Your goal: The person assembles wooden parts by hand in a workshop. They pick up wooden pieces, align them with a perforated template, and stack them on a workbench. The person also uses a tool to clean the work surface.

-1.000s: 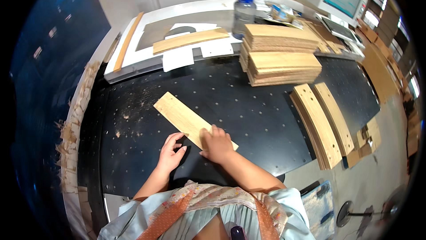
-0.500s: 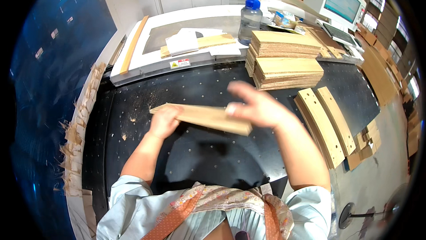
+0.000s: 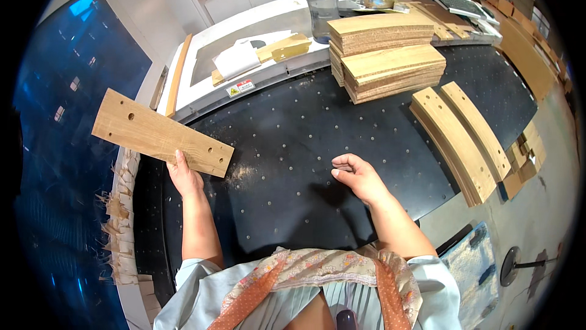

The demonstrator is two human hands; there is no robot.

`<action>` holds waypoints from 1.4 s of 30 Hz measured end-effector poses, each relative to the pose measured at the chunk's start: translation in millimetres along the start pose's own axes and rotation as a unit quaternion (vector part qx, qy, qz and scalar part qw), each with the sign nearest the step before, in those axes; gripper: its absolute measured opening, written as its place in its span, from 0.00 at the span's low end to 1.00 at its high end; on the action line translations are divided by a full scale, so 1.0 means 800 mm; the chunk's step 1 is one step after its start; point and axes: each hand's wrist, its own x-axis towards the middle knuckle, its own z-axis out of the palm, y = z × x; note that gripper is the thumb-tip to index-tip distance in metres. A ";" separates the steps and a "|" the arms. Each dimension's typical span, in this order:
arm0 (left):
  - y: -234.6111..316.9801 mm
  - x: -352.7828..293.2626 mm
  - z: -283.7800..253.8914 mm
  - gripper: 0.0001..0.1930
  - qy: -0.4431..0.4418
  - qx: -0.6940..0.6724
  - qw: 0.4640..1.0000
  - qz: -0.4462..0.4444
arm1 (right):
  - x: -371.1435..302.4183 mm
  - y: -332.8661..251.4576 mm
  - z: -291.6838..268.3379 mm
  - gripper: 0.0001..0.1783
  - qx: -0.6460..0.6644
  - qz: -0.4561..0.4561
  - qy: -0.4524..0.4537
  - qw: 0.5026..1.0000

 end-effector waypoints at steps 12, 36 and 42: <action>0.017 -0.056 -0.044 0.17 0.011 0.098 0.995 0.008 | -0.030 0.040 -0.026 0.09 0.001 0.040 0.024 0.999; 0.194 0.038 0.078 0.06 -0.474 0.879 -0.001 0.049 | -0.019 0.079 -0.087 0.05 0.032 -0.020 0.134 0.990; 0.200 0.041 0.096 0.09 -0.476 0.879 0.005 -0.003 | -0.024 0.070 -0.091 0.04 -0.004 -0.017 0.104 0.994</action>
